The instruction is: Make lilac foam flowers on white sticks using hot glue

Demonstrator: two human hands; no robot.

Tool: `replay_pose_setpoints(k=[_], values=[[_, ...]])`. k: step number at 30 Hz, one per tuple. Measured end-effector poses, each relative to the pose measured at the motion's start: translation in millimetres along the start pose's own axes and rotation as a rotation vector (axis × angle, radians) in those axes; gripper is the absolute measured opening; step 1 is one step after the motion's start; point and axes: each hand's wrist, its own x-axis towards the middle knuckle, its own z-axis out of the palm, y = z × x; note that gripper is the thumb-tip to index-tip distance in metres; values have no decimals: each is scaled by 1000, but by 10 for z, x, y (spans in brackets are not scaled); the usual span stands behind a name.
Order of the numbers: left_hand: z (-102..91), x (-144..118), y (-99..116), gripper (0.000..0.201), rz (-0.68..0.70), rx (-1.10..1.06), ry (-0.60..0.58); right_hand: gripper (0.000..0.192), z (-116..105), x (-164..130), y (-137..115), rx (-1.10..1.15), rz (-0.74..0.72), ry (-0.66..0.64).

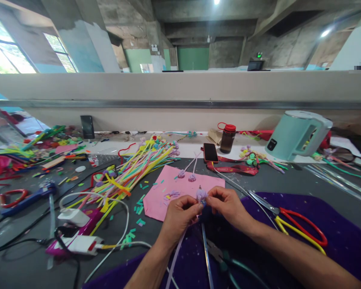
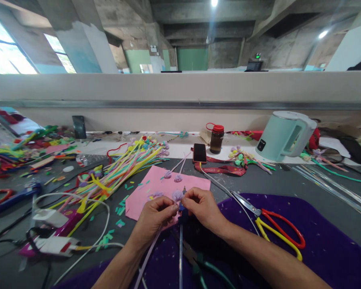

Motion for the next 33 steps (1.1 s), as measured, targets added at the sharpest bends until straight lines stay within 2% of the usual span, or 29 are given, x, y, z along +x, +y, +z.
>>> replay_pose_setpoints(k=[8,14,18,21,27,33], values=[[-16,3,-36,20,-40,-67,-38,15,8,1,0,13,9,5],[-21,6,31,22,-105,-133,-66,18,-1,7,39,35,12,-7],[-57,44,85,23,-210,-313,-4,24,-1,-5,57,51,9,-31],[-107,76,94,26,-236,-390,63,27,14,-15,72,40,12,-60],[-180,71,95,28,-261,-518,4,22,51,-42,80,34,3,-115],[-148,49,106,27,-291,-528,28,21,71,-52,102,38,28,-153]])
